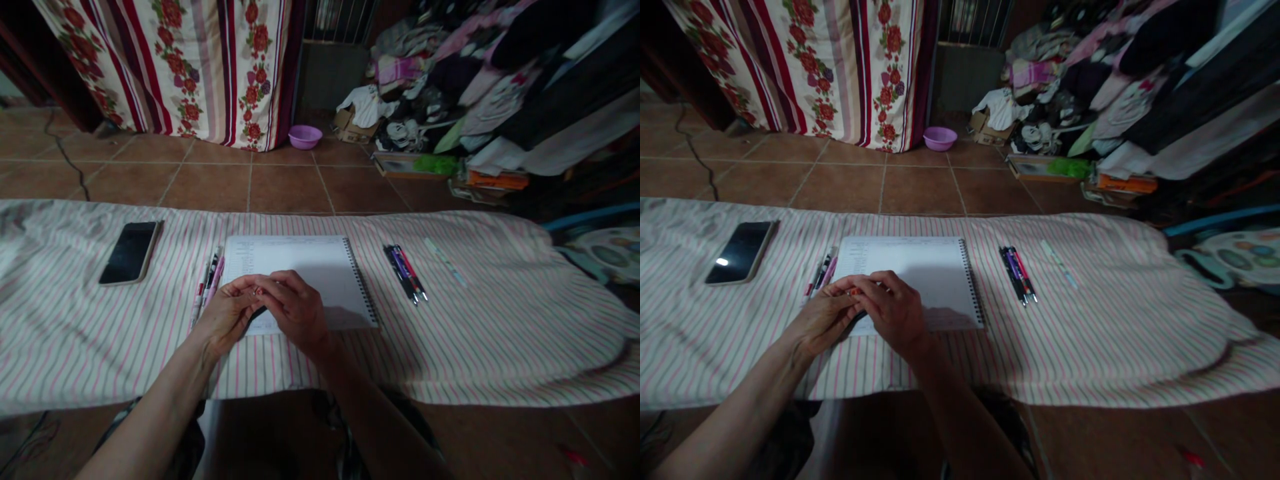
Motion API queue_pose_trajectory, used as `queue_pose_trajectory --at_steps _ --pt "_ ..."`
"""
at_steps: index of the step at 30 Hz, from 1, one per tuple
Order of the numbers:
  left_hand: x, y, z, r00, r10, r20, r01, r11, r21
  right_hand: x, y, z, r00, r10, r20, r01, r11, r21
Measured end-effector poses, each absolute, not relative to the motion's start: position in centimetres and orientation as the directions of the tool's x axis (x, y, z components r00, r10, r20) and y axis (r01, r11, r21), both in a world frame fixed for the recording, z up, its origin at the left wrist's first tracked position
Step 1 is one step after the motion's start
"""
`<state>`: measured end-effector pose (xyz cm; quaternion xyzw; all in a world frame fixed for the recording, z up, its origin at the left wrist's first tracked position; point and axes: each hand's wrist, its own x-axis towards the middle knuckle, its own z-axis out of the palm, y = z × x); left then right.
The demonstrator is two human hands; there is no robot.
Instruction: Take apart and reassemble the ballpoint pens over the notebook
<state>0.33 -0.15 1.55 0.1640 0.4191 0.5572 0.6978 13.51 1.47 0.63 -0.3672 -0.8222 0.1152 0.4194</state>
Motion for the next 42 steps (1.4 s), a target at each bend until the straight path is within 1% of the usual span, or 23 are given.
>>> queue_pose_trajectory --at_steps 5,8,12,14,16,19,22,26,29,38,42 --pt "0.3 -0.2 1.5 0.028 0.920 -0.390 -0.638 0.317 0.701 13.6 1.4 0.7 -0.368 0.696 0.617 0.458 0.713 -0.531" --pt "0.3 -0.3 1.5 0.045 0.925 -0.378 -0.642 0.317 0.698 13.4 1.4 0.9 -0.341 0.713 0.613 0.437 0.697 -0.568" --pt "0.4 -0.3 1.6 0.049 0.919 -0.390 -0.653 0.325 0.684 13.1 1.5 0.9 -0.240 0.739 0.629 0.383 0.668 -0.638" --pt "0.5 -0.3 1.5 0.038 0.909 -0.415 -0.661 0.334 0.672 13.0 1.6 0.6 -0.190 0.765 0.615 0.359 0.637 -0.682" --pt "0.6 -0.2 1.5 0.023 0.899 -0.438 -0.664 0.341 0.665 12.8 1.6 0.3 -0.138 0.821 0.554 0.327 0.566 -0.757" --pt "0.7 -0.2 1.6 0.012 0.894 -0.447 -0.652 0.346 0.675 12.6 1.8 -0.1 -0.048 0.914 0.404 0.275 0.401 -0.874" --pt "0.9 -0.2 1.7 0.010 0.901 -0.434 -0.621 0.345 0.703 12.4 1.8 -0.3 0.003 0.961 0.278 0.235 0.269 -0.934" --pt "1.2 -0.4 1.9 -0.044 0.904 -0.425 -0.580 0.323 0.747 12.2 1.8 -0.4 0.032 0.981 0.191 0.187 0.182 -0.965" --pt "1.4 -0.4 1.9 -0.069 0.899 -0.431 -0.570 0.319 0.757 12.0 1.7 -0.3 0.032 0.990 0.140 0.156 0.134 -0.979" --pt "1.2 -0.2 1.7 -0.048 0.879 -0.475 -0.648 0.335 0.684 12.2 2.1 0.4 0.018 1.000 0.023 0.042 0.022 -0.999" --pt "1.3 -0.2 1.8 -0.055 0.872 -0.486 -0.651 0.338 0.680 12.3 2.5 0.0 0.021 1.000 0.002 -0.024 0.002 -1.000"
